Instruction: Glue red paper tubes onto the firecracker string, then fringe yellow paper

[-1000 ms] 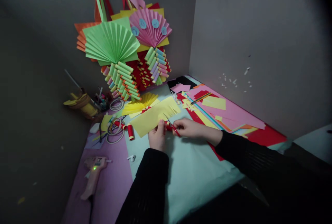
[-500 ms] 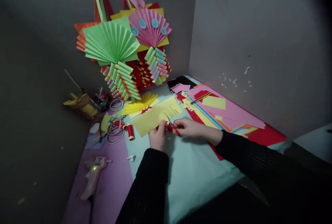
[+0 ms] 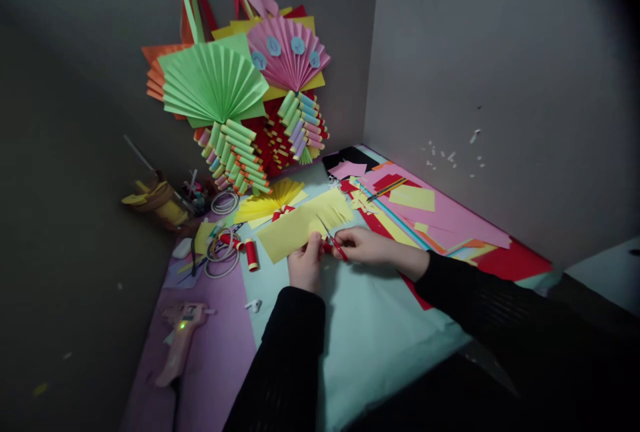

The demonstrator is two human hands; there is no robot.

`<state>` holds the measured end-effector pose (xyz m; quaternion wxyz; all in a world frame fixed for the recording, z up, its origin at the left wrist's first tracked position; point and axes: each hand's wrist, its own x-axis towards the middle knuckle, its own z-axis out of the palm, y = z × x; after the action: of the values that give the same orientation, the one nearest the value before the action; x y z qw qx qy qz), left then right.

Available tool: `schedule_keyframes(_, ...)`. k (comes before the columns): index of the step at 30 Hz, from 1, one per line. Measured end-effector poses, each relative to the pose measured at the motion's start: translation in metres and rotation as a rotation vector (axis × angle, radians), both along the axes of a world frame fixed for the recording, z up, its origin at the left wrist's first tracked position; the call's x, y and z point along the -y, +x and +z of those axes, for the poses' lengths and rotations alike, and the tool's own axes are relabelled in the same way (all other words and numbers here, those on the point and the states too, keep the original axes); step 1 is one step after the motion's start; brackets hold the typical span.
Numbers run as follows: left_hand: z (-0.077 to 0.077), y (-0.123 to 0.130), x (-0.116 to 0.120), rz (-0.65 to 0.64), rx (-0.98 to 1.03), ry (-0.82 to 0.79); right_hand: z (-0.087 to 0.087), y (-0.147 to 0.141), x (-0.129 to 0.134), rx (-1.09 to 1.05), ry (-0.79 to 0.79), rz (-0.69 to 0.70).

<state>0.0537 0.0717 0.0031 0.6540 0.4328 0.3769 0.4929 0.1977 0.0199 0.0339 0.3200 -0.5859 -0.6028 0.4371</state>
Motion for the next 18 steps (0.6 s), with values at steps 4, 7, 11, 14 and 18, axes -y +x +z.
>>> schedule_keyframes(4, -0.0026, -0.001, -0.0015, -0.007, -0.013, 0.02, -0.0017, 0.0006, -0.0002, 0.002, 0.005, -0.005)
schedule_keyframes(7, 0.0005, -0.0004, 0.0, -0.012, -0.014, -0.003, -0.0039, 0.001, -0.0015, 0.007, 0.023, -0.005)
schedule_keyframes(11, 0.0042, 0.0007, 0.0025, -0.011, -0.022, -0.043, -0.0046, 0.0014, -0.0021, 0.008, 0.042, 0.008)
schedule_keyframes(14, 0.003, 0.0006, 0.0022, -0.02, -0.028, -0.038, -0.0035, 0.001, -0.0012, 0.001, 0.023, 0.006)
schedule_keyframes(18, 0.0001, 0.0001, 0.0008, -0.028, -0.043, -0.032, -0.0009, 0.0004, -0.0006, 0.017, 0.025, -0.001)
